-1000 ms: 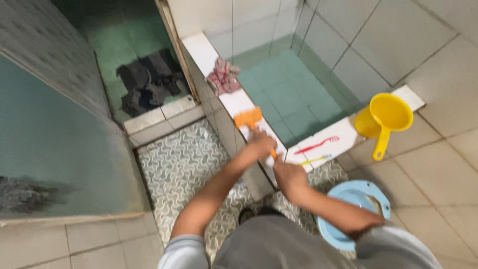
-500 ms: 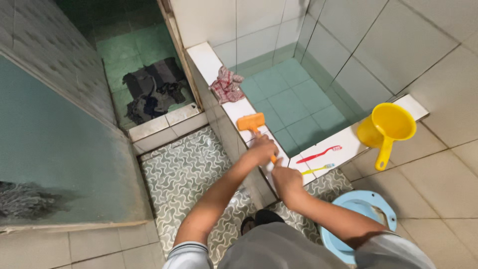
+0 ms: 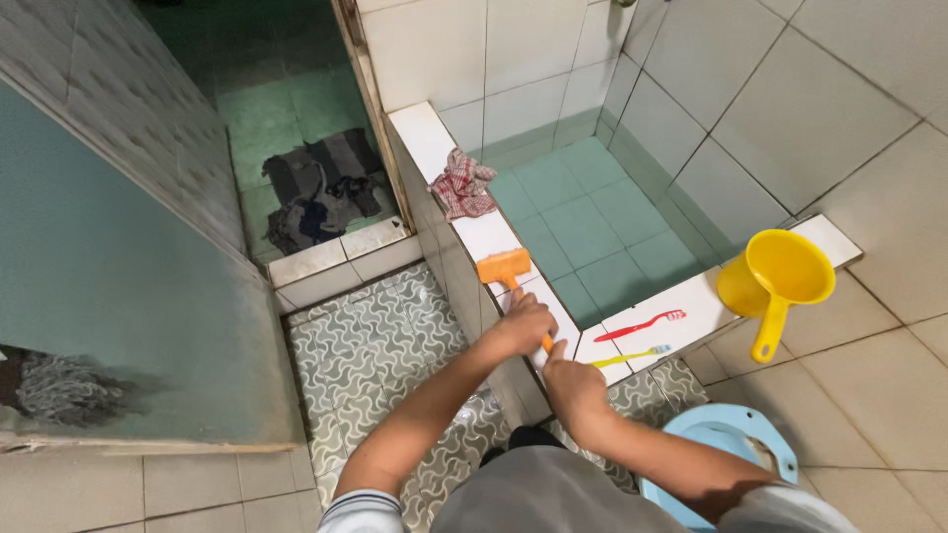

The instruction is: The person cleans the wall in a bathroom using a long-handled brush, scrubbing the tiles and rinsing the brush in a tub of water.

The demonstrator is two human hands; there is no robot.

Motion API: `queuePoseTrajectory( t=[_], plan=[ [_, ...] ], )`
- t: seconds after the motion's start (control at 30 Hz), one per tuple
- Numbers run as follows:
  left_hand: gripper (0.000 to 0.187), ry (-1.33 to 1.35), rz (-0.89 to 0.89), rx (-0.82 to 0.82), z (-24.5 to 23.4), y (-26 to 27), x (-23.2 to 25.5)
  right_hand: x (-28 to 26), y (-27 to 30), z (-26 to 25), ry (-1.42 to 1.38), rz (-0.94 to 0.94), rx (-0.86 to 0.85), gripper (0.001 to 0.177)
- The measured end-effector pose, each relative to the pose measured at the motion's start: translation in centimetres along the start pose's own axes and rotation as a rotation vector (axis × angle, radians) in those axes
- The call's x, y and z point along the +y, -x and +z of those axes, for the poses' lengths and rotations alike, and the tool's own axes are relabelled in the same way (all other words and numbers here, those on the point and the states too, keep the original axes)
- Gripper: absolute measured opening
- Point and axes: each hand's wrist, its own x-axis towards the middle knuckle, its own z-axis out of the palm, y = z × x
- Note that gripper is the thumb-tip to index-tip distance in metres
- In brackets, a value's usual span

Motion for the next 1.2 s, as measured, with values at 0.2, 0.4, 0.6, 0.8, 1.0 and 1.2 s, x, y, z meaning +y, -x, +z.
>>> queuePoseTrajectory(
  t=[0.2, 0.4, 0.6, 0.8, 1.0, 1.2],
  plan=[
    [0.011, -0.064, -0.023, -0.024, -3.3, -3.3, -7.7, -2.2, -9.5, 1.1, -0.009, 0.053, 0.184, 0.055],
    [0.02, 0.04, -0.031, -0.004, 0.9, -1.6, -5.2, 0.1, -4.5, 0.9, -0.07, -0.038, 0.082, 0.06],
    [0.015, 0.007, -0.092, 0.01, -0.3, -1.4, -4.8, -1.1, -5.1, 1.3, -0.013, -0.05, 0.122, 0.059],
    [0.01, -0.001, 0.023, 0.316, -1.3, -1.5, -10.1, -2.9, -10.3, 1.5, 0.046, -0.042, 0.176, 0.06],
    [0.025, 0.094, 0.008, 0.207, 1.7, 1.6, -0.8, 0.0, -0.6, -0.2, 0.018, -0.121, -0.004, 0.059],
    [0.013, 0.034, -0.086, 0.132, -1.0, -1.3, -4.0, 0.5, -6.0, 2.4, -0.066, -0.139, 0.121, 0.033]
  ],
)
